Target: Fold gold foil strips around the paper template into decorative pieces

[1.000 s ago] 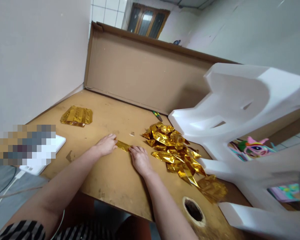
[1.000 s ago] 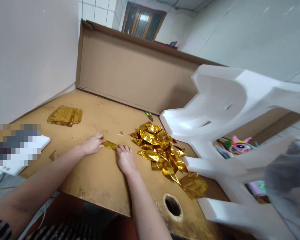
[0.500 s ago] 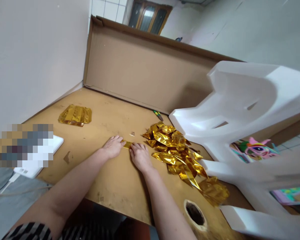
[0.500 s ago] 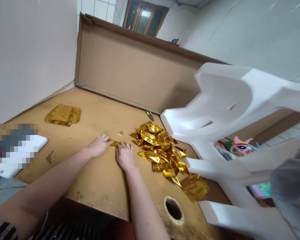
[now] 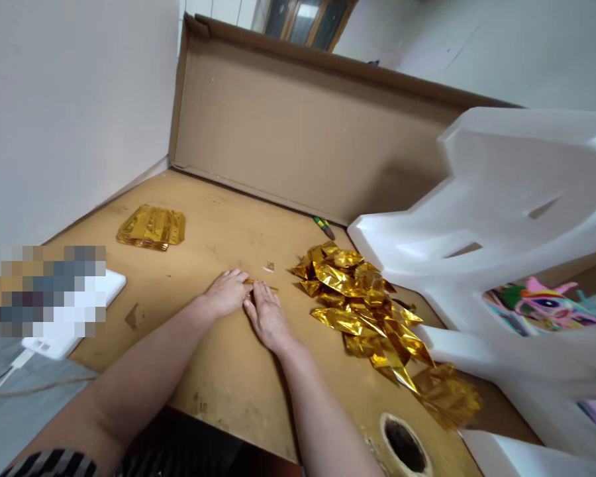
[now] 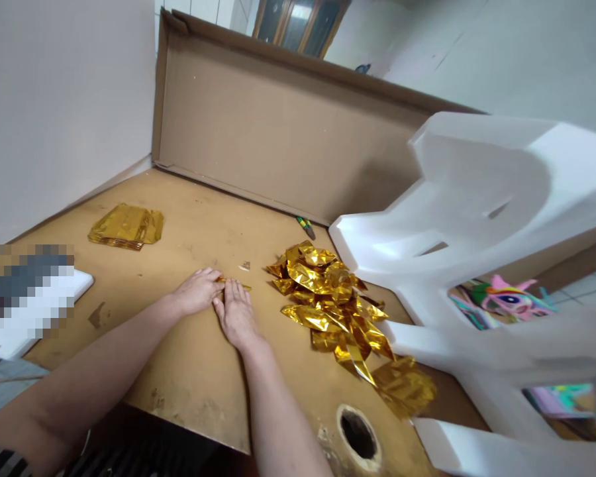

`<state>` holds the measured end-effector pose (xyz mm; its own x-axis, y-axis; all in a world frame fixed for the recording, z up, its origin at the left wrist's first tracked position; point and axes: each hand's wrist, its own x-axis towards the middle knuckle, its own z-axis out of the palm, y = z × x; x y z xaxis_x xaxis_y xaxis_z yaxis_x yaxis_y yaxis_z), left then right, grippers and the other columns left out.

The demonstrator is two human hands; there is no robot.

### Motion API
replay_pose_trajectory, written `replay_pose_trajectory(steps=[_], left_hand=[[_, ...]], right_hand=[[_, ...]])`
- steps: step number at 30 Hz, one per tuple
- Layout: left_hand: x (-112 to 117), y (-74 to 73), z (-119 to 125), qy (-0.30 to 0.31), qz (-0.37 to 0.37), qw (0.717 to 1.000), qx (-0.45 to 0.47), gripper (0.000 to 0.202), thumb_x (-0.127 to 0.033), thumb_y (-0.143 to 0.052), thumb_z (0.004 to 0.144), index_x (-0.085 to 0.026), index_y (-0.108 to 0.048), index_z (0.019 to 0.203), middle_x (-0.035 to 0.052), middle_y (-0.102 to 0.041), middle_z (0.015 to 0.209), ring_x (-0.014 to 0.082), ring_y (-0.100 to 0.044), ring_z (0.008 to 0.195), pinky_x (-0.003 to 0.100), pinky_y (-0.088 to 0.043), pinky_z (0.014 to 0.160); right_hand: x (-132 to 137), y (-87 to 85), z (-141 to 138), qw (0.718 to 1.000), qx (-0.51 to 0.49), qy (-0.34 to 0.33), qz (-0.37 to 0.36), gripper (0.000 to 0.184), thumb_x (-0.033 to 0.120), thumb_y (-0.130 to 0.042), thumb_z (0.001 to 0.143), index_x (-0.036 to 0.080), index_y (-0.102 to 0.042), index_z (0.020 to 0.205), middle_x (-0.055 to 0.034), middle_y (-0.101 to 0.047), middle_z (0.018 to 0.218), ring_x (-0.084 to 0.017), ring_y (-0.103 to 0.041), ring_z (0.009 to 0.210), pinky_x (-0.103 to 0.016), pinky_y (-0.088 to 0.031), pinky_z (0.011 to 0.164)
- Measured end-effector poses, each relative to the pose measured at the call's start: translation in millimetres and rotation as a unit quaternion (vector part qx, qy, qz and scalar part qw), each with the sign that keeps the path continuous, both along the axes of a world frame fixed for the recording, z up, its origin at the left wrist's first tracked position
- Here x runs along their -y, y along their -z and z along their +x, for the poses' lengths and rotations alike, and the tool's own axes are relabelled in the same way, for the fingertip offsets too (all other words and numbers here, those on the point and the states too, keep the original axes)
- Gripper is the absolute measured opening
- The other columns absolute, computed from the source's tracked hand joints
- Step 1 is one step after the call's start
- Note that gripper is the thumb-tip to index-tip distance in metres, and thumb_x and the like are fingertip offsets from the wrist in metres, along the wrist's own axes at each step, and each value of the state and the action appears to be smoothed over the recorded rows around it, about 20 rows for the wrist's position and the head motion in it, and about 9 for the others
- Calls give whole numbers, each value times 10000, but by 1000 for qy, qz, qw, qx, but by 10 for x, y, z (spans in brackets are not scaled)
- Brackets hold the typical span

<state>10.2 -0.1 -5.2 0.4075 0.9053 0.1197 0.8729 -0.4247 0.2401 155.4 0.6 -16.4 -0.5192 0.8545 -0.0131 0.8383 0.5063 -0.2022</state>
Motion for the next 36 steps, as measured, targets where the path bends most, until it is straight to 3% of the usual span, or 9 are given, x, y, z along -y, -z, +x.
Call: replay_pose_trajectory(steps=[5,10,18,25,33,36], left_hand=[[-6,6,1,-7,12,1000,8,298,-172,-415,873,-197,-629,1079,91,-586,1056,225,-490,1015,345,-420,875],[-24,37,-13,-8,15,1000,26,284,-152,-405,877,-165,-652,1017,85,-606,1047,212,-499,1024,328,-420,916],[-28,44,-22,-32,4,999,34,229,-111,-440,842,-121,-656,919,110,-633,994,220,-531,1017,322,-442,919],[31,118,84,55,1,997,59,347,-114,-458,836,-159,-541,1169,94,-567,1228,195,-480,1169,333,-352,1033],[18,145,49,74,-24,993,90,441,-101,-440,821,-113,-472,1261,128,-494,1329,193,-425,1249,349,-304,1079],[-3,189,37,91,-13,988,121,481,-83,-445,805,-150,-455,1282,105,-479,1348,175,-411,1262,346,-301,1083]], right_hand=[[35,-54,47,999,40,25,-25,648,482,-221,916,56,-284,1400,-167,-255,1474,-238,-190,1373,-428,-187,1092],[90,-131,38,995,78,56,-22,630,459,-253,918,44,-302,1389,-192,-272,1460,-258,-209,1366,-455,-174,1085],[112,-115,30,994,86,62,-5,617,458,-254,919,49,-338,1373,-209,-304,1442,-283,-230,1356,-510,-180,1066],[136,-87,7,994,89,55,13,604,454,-247,919,69,-345,1374,-213,-334,1427,-300,-252,1342,-545,-178,1046],[104,-78,51,998,57,30,25,620,467,-271,905,75,-324,1383,-203,-348,1424,-292,-255,1343,-556,-132,1062],[79,-56,69,999,24,-5,24,621,439,-298,899,85,-270,1407,-188,-345,1430,-272,-240,1352,-532,-140,1076]])
